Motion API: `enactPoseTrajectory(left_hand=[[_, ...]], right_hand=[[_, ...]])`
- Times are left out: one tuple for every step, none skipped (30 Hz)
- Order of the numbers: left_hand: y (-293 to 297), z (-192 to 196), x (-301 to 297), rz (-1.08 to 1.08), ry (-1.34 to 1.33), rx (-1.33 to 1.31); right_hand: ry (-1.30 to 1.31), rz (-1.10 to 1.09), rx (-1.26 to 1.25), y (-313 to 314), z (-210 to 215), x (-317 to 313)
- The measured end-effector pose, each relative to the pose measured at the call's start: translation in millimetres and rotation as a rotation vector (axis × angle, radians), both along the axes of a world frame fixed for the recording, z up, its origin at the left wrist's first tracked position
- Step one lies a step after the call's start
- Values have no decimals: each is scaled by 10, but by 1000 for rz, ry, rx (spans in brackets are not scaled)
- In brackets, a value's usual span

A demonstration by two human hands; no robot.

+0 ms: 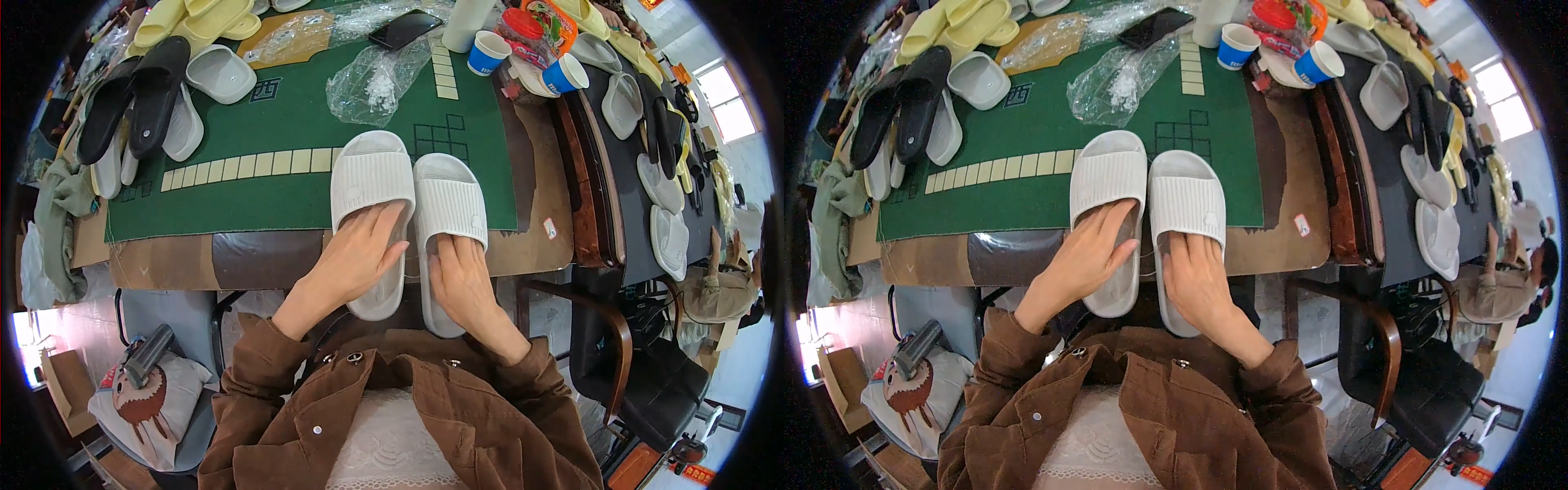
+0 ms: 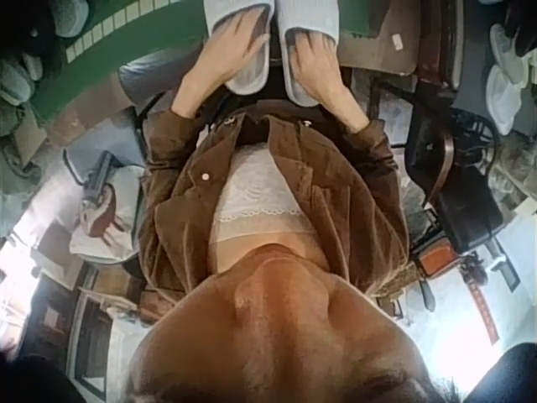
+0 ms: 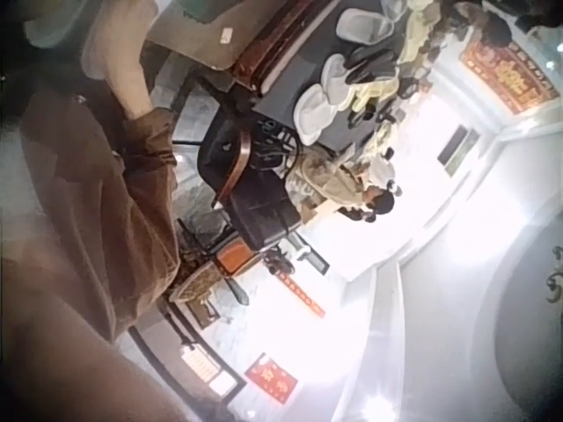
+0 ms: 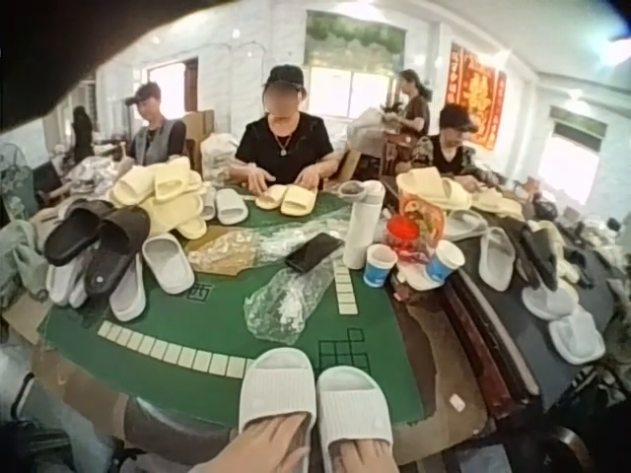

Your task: Inspecting sandals and removing loose threads in a manufacturing workshop.

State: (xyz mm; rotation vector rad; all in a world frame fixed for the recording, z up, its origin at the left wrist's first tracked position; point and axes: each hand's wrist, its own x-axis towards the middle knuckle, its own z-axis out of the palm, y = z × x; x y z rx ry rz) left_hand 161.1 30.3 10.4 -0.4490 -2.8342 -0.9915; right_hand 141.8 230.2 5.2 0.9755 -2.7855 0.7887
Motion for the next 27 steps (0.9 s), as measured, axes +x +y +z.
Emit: enactPoseTrajectory(left_hand=[[4, -22, -7, 6, -30, 15], [7, -41, -10, 5, -29, 15], [9, -59, -9, 8, -26, 5], [10, -68, -7, 11, -23, -5], [15, -69, -7, 10, -22, -4], [22, -69, -6, 13, -26, 17], [26, -69, -4, 16, -29, 38], [25, -69, -3, 16, -28, 37], [25, -70, -1, 14, -32, 49], [25, -73, -2, 12, -37, 61], [14, -86, -6, 12, -36, 61], [-7, -108, -8, -24, 27, 80], [-28, -121, -13, -59, 90, 100], [-55, -124, -9, -58, 89, 100], [-82, -125, -12, -99, 119, 109], [-95, -125, -13, -140, 150, 118], [-97, -94, -16, -140, 150, 118], [-96, -40, -17, -172, 96, 58], [-93, -5, -19, -204, 43, -2], [-95, 6, -16, -201, 43, -3], [-96, 15, -13, -205, 56, -14], [-100, 21, -9, -209, 70, -25], [-103, 22, -10, -208, 71, -25], [-108, 22, -10, -213, 70, -29], [-112, 24, -10, -218, 68, -34], [-105, 18, -14, -219, 68, -33], [-93, 13, -20, -206, 55, -13]], right_hand=[[-43, -17, 7, -13, -30, -27], [-42, -18, 7, -26, -54, -59], [-116, -37, 15, -43, -76, -102], [-190, -55, 22, -65, -89, -144], [-189, -56, 23, -88, -90, -180], [-227, -49, 4, -118, -89, -214], [-265, -41, -14, -148, -92, -248], [-264, -41, -15, -178, -106, -288], [-310, -37, 6, -207, -132, -328], [-356, -33, 28, -236, -162, -357], [-290, -43, -40, -270, -195, -373], [-290, -44, -40, -301, -217, -393], [-265, -54, -81, -328, -234, -418], [-242, -61, -123, -351, -241, -434], [-252, -62, -129, -363, -213, -448], [-254, -62, -129, -363, -223, -466], [-309, -59, -112, -353, -236, -488], [-364, -56, -95, -339, -239, -500], [-364, -56, -95, -314, -230, -502], [-356, -23, -97, -298, -213, -503], [-348, 9, -98, -288, -194, -502], [-347, 13, -99, -288, -170, -498], [-364, 22, -67, -282, -140, -499], [-381, 31, -36, -278, -123, -500], [-379, 33, -35, -275, -132, -503], [-355, 20, -15, -268, -158, -505], [-331, 8, 5, -260, -175, -507]])
